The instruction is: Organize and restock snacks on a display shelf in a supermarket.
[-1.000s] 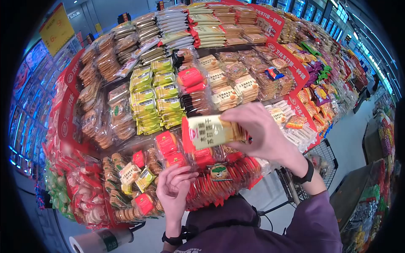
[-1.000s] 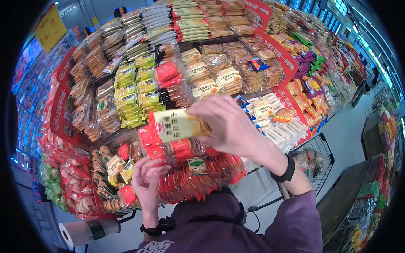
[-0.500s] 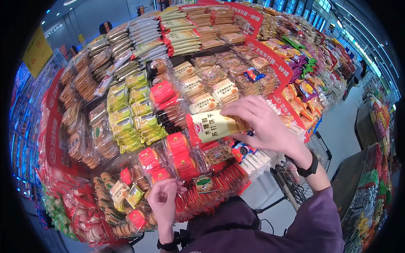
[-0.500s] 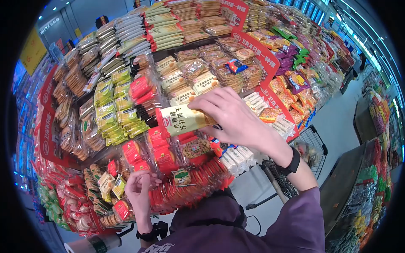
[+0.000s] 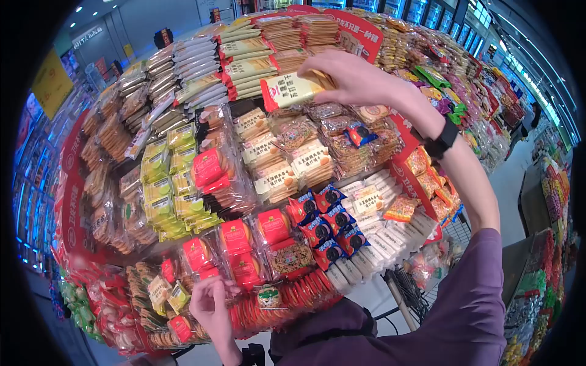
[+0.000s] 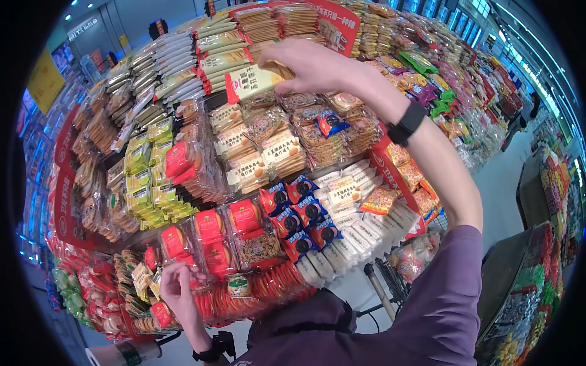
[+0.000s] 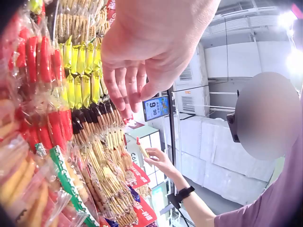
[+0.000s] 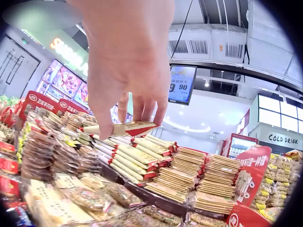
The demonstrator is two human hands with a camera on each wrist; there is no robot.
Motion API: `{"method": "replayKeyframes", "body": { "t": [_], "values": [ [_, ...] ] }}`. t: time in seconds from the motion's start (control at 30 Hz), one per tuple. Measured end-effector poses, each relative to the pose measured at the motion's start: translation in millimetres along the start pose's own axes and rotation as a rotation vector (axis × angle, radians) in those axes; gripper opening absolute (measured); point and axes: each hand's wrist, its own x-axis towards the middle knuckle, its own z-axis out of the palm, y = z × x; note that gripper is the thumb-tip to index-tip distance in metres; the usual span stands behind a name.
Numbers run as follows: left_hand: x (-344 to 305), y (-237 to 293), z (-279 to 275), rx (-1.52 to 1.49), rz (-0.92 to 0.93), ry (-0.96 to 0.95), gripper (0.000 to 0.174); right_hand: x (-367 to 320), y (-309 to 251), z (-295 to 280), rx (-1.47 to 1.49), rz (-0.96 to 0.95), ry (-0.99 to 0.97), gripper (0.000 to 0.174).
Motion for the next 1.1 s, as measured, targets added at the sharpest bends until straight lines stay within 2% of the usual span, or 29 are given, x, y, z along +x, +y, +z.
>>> {"method": "replayKeyframes", "body": {
  "t": [0.13,0.23,0.27,0.37,0.47,0.6,0.77,0.87,0.97,1.1],
  "values": [
    [-2.9,-0.8,4.5,0.036,0.014,0.12,0.01,55.9,51.3,36.0,-0.058,-0.044,0.075,0.047],
    [-6.5,-2.8,2.6,0.066,0.0,0.195,0.01,91.9,69.1,56.9,0.004,-0.008,0.024,0.048],
    [-7.2,-3.3,2.3,0.087,-0.001,0.202,0.01,103.7,83.7,75.3,0.03,-0.033,0.093,0.049],
    [-6.2,-3.7,5.3,0.1,-0.001,0.239,0.011,121.0,90.2,93.6,0.079,-0.003,0.134,0.047],
    [-5.7,-4.6,2.1,0.1,-0.025,0.261,0.011,130.0,99.7,110.6,0.053,-0.062,0.18,0.041],
    [-3.2,-14.2,-7.5,0.106,-0.024,0.3,0.011,134.6,109.5,121.4,0.102,-0.074,0.139,0.035],
    [2.8,-7.5,-7.6,0.1,-0.042,0.261,0.01,127.4,95.7,113.9,0.031,-0.041,0.135,0.035],
    [5.6,-6.0,-10.7,0.05,-0.043,0.246,0.009,137.9,81.1,109.0,0.015,-0.085,0.264,0.037],
    [2.7,-7.4,-16.1,0.004,-0.056,0.261,0.009,157.5,55.9,106.2,0.029,-0.13,0.223,0.037],
    [-4.3,-10.2,-25.3,-0.02,-0.063,0.289,0.009,194.7,16.2,112.1,0.031,-0.119,0.0,0.039]
  ]
}}
